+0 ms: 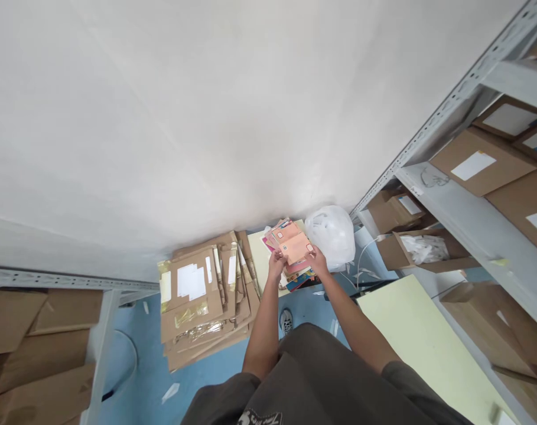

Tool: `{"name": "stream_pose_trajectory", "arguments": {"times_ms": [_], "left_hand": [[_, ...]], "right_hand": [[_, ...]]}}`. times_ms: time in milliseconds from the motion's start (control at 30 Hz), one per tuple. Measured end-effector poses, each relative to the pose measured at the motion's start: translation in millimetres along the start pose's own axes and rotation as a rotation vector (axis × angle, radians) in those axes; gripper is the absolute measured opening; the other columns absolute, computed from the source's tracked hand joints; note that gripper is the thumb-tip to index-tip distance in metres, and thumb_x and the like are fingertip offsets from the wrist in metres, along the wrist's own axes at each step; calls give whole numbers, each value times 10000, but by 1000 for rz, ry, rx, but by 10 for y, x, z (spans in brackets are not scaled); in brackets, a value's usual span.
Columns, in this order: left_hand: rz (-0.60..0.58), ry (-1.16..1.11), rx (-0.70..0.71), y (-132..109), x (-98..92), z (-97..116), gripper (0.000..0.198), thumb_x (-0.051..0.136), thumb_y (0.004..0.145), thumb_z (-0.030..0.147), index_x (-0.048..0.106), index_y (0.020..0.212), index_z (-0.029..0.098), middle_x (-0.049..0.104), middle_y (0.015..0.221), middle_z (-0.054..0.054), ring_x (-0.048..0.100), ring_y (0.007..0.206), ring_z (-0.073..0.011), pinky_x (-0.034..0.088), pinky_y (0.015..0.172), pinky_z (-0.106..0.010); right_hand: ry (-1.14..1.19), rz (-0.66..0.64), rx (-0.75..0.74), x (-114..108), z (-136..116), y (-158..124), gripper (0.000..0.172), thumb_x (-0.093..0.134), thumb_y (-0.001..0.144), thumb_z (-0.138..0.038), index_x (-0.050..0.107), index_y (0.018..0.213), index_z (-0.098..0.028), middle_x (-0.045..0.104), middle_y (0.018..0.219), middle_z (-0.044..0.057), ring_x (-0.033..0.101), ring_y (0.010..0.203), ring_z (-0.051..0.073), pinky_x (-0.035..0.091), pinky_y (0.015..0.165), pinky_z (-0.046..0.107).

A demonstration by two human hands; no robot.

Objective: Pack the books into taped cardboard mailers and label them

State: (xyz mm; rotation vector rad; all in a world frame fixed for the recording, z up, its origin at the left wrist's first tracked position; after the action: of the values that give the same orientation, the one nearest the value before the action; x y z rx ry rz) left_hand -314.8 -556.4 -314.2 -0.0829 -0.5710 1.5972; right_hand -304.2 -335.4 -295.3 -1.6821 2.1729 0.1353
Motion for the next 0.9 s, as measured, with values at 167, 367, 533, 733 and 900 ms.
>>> {"name": "stream_pose_trajectory", "arguments": {"times_ms": [167, 367, 533, 733, 900], "left_hand": [[-135, -19, -9, -323, 623, 5, 545, 910, 611, 432, 594, 1004, 224, 718, 920, -20, 711, 849, -189, 607, 817, -366], [-369, 176, -12, -797, 1677, -30, 556, 887, 665, 528, 712, 1075, 196, 783, 1089, -108, 744, 972, -237, 597, 858, -362], [-679, 425, -37, -1393, 2899, -335, 626, 880, 666, 544, 732, 1168, 198, 794, 1116, -108, 748, 987, -248, 586, 853, -359], [-976, 432, -69, -2416, 4424, -1137, 580, 866, 687, 526, 693, 1131, 196, 781, 1122, -108, 744, 969, -229, 576, 863, -346], [-1208, 459, -141, -3393, 5418, -1909, 590, 892, 678, 503, 684, 1136, 196, 784, 1107, -105, 749, 956, -215, 581, 856, -333]], "right_hand": [[528, 60, 145, -488, -51, -190, 476, 750, 719, -492, 670, 1103, -222, 803, 1038, 76, 761, 943, 256, 623, 858, 385], [640, 51, 90, -1788, -87, -566, 515, 846, 666, -471, 699, 1113, -260, 807, 1044, 56, 757, 960, 276, 620, 774, 381], [665, 185, 62, -3139, 209, -1201, 560, 888, 661, -507, 723, 1131, -252, 813, 1007, 53, 747, 933, 281, 605, 758, 392], [742, 517, 66, -4630, 838, -2360, 518, 857, 688, -473, 691, 1138, -275, 770, 891, 0, 726, 877, 241, 603, 785, 388], [782, 732, 98, -5539, 1338, -3523, 570, 812, 686, -415, 652, 1217, -284, 781, 923, 13, 732, 881, 256, 600, 787, 407]]}}
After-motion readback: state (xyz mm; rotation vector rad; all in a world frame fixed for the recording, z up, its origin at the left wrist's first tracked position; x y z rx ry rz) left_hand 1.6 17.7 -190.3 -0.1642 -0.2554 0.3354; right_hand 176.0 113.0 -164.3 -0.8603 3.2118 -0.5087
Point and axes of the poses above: each hand's wrist, its own y-axis towards the middle knuckle, its own x-axis out of the palm, z = x × y, the point moved 9 cm from there along y, towards the middle knuckle
